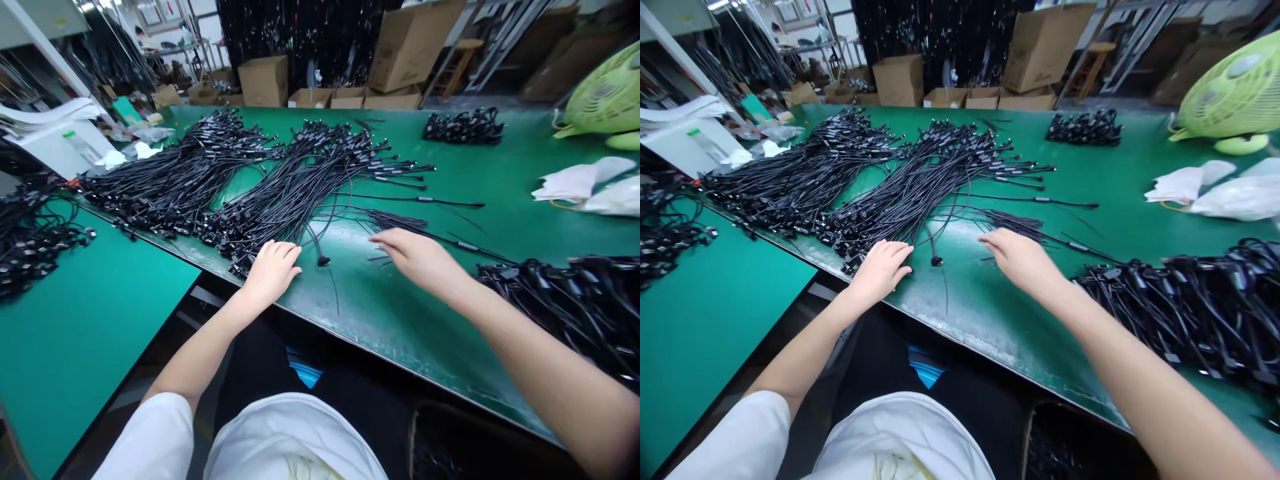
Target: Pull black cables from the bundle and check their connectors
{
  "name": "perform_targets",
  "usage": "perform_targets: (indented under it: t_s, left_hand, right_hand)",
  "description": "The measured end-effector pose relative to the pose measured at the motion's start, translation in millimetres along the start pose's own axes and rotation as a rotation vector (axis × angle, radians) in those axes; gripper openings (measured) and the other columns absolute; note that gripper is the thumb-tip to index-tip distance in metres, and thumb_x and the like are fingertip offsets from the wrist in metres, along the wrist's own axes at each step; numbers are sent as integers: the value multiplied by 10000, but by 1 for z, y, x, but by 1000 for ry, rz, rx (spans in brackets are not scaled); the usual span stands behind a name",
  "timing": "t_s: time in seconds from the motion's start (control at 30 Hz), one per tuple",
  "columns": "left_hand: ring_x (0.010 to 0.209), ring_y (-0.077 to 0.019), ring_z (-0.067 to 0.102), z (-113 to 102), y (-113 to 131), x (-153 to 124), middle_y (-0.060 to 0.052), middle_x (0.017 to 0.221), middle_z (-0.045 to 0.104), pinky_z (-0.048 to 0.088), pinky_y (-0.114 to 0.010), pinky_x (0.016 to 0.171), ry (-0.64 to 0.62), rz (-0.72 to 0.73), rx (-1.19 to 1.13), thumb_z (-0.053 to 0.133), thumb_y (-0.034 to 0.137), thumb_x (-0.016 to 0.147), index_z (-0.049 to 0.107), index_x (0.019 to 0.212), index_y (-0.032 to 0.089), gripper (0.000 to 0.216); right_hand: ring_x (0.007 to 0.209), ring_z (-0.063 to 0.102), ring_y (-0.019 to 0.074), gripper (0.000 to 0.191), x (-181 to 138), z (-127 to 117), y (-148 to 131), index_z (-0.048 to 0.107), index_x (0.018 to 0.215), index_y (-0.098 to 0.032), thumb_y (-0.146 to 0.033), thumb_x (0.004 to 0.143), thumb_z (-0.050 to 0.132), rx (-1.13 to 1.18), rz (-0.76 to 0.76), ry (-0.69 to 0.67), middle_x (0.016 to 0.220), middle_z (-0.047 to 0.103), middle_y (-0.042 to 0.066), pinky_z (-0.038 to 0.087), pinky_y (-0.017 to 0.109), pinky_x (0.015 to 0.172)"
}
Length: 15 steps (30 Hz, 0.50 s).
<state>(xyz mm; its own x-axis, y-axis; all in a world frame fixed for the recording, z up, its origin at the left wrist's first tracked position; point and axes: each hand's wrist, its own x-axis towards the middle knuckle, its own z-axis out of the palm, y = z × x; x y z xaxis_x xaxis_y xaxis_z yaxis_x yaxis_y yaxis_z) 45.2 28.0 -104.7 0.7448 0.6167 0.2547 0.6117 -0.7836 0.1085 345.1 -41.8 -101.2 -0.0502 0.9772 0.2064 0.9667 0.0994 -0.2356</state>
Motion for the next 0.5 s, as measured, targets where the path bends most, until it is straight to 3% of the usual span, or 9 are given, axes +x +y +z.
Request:
perform_targets:
  t_s: [0.1,0.17,0.23,0.33,0.5]
  left_hand:
    - [1154,-262,591,15,-7,1,-128,1176,675,332,-471,1126,26,-12,119,634,303,888,597,1200,123,363]
    - [1068,-225,629,20,-14,-2,-108,1127,692,341,-434,1123,61,-8,134,619,307,900,607,1172,128,326]
    - [980,-199,651,20,-21,-6,-88,1070,709,353,-415,1112,113,-19,143,573,291,928,622,1136,134,265]
    - [932,-193,657,16,-30,-9,-77,1020,722,363,-427,1098,177,-41,153,523,302,956,641,1106,146,245]
    - [1034,-253,649,8,-41,-7,-110,1121,711,316,-499,1131,220,-76,135,545,484,918,627,1204,158,442]
  right_hand:
    - [1084,617,257,387,72,23,-12,566,1289,-119,-248,959,411,-283,49,-5,1248,625,161,484,359,856]
    - [979,635,255,355,103,26,-6,590,1231,-79,-239,938,467,-437,87,-28,1125,659,192,459,341,785]
    - [867,634,202,267,118,18,2,652,1087,-96,-212,936,464,-487,66,-60,977,683,156,422,291,727]
    - [900,611,178,332,123,-17,9,659,1063,-120,-175,978,342,-545,46,-22,992,656,149,374,261,674]
    - [1141,539,291,439,120,-115,-3,566,1235,-74,-189,1022,200,-593,118,169,1191,546,224,426,400,798]
